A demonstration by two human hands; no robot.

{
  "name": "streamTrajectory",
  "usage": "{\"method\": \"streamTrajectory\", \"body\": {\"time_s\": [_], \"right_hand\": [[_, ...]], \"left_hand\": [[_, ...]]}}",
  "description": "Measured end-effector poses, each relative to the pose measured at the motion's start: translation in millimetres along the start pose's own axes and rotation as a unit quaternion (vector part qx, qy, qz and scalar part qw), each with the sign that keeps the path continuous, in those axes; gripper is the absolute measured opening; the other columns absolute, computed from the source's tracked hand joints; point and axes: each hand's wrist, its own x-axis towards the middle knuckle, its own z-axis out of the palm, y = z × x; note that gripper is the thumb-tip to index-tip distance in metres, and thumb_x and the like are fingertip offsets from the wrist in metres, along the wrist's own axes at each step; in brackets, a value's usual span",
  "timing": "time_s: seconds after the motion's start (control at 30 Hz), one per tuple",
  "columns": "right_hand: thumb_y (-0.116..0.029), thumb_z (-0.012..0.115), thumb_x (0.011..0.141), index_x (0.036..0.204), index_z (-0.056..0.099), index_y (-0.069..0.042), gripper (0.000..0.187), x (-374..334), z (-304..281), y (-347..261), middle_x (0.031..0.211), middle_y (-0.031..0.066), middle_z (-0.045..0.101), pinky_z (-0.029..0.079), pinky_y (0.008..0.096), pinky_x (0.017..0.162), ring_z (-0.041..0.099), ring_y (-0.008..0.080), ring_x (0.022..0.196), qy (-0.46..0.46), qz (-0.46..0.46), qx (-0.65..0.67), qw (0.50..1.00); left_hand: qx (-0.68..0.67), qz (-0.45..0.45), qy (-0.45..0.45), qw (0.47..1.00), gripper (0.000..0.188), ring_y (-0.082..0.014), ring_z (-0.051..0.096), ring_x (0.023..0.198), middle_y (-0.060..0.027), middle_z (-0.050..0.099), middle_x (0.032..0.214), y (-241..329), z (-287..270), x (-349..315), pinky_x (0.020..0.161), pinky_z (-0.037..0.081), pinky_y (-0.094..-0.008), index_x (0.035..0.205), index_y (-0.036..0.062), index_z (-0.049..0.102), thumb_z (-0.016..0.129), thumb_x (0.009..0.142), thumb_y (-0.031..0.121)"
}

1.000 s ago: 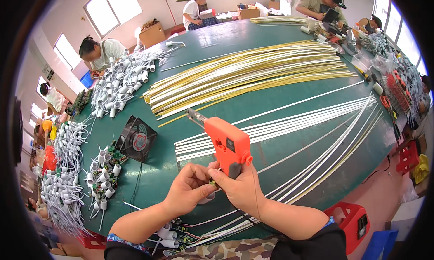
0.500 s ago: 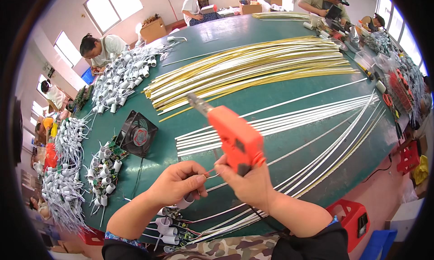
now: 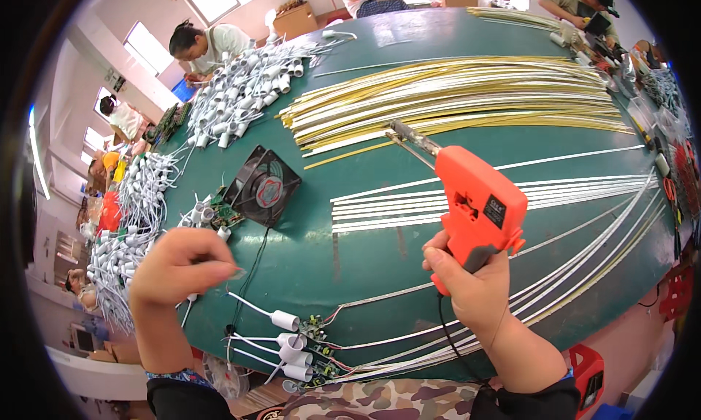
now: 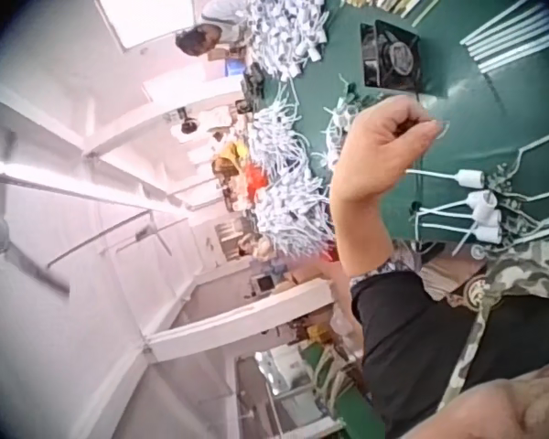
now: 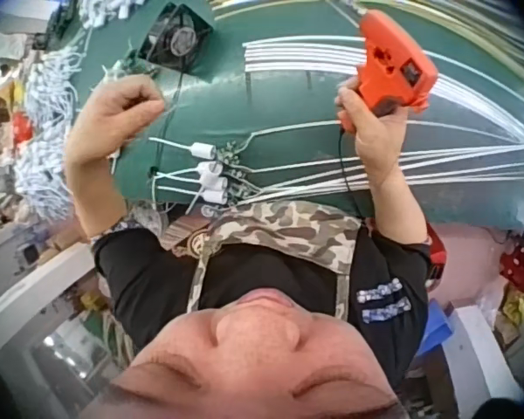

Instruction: The person solders wires from lighting components to LED strips using a soldering iron.

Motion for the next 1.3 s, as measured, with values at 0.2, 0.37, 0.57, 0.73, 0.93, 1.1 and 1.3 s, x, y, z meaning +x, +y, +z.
{"method": "streamTrajectory", "body": {"time_s": [0.2, 0.37, 0.57, 0.73, 0.93, 1.1, 1.3], "right_hand": [[0.000, 0.064, 0.082, 0.120, 0.055, 0.002, 0.040, -0.9, 7.7, 9.5, 0.106, 0.0120, 0.065, 0.055, 0.0303, 0.070, 0.066, 0.0168, 0.082, -0.065, 0.044, -0.004, 0.997], [0.002, 0.066, 0.081, 0.132, 0.051, 0.002, 0.054, -1.3, 3.8, 11.0, 0.129, 0.0160, 0.059, 0.057, 0.0358, 0.083, 0.068, 0.0210, 0.098, -0.097, 0.059, 0.025, 0.993], [0.001, 0.064, 0.082, 0.132, 0.051, 0.001, 0.052, 3.6, 5.1, 21.1, 0.118, 0.0143, 0.065, 0.055, 0.0354, 0.086, 0.067, 0.0202, 0.099, -0.117, 0.067, 0.006, 0.991], [-0.002, 0.065, 0.081, 0.129, 0.053, 0.002, 0.050, 5.3, 10.2, 28.4, 0.113, 0.0139, 0.066, 0.053, 0.0333, 0.084, 0.066, 0.0164, 0.093, -0.153, 0.077, -0.103, 0.980], [-0.004, 0.067, 0.081, 0.122, 0.057, 0.003, 0.042, 5.2, 13.6, 30.8, 0.103, 0.0105, 0.067, 0.052, 0.0306, 0.081, 0.064, 0.0145, 0.087, -0.196, 0.036, -0.199, 0.960], [-0.008, 0.071, 0.080, 0.116, 0.060, 0.001, 0.039, 6.1, 7.5, 41.6, 0.091, 0.0097, 0.067, 0.051, 0.0318, 0.075, 0.065, 0.0200, 0.079, -0.217, -0.021, -0.257, 0.942], [-0.009, 0.072, 0.079, 0.116, 0.060, 0.000, 0.040, 4.4, 10.4, 42.2, 0.087, 0.0101, 0.066, 0.051, 0.0330, 0.073, 0.065, 0.0241, 0.076, -0.212, -0.028, -0.283, 0.935]], "left_hand": [[-0.063, -0.113, -0.069, 0.989, 0.017, -0.0075, 0.056, 0.063, -0.0001, 0.061, 0.072, -78.7, 55.2, 70.4, 0.055, 0.045, -0.0241, 0.087, 0.0029, 0.063, 0.065, 0.093, 0.018], [-0.148, -0.096, -0.024, 0.984, 0.015, -0.0069, 0.056, 0.063, 0.0014, 0.059, 0.071, -106.2, 86.6, 116.8, 0.054, 0.044, -0.0230, 0.089, 0.0043, 0.061, 0.065, 0.094, 0.018], [-0.124, -0.061, 0.021, 0.990, 0.013, -0.0073, 0.055, 0.061, 0.0000, 0.060, 0.071, -114.4, 91.8, 129.8, 0.053, 0.043, -0.0228, 0.088, 0.0036, 0.061, 0.065, 0.093, 0.014], [-0.098, -0.086, 0.003, 0.991, 0.012, -0.0104, 0.057, 0.059, -0.0031, 0.062, 0.072, -109.0, 84.8, 134.7, 0.053, 0.046, -0.0274, 0.088, 0.0020, 0.061, 0.065, 0.091, 0.013], [-0.077, -0.101, 0.014, 0.992, 0.013, -0.0102, 0.056, 0.055, -0.0027, 0.062, 0.069, -107.5, 84.8, 134.2, 0.050, 0.044, -0.0265, 0.086, 0.0031, 0.061, 0.067, 0.090, 0.014], [-0.056, -0.097, 0.022, 0.993, 0.015, -0.0096, 0.056, 0.053, -0.0022, 0.061, 0.067, -108.0, 85.9, 137.3, 0.047, 0.044, -0.0262, 0.084, 0.0037, 0.061, 0.068, 0.089, 0.016], [-0.006, -0.070, 0.036, 0.997, 0.015, -0.0094, 0.055, 0.053, -0.0015, 0.061, 0.067, -111.5, 87.9, 139.8, 0.047, 0.044, -0.0263, 0.084, 0.0038, 0.061, 0.068, 0.089, 0.016]]}}
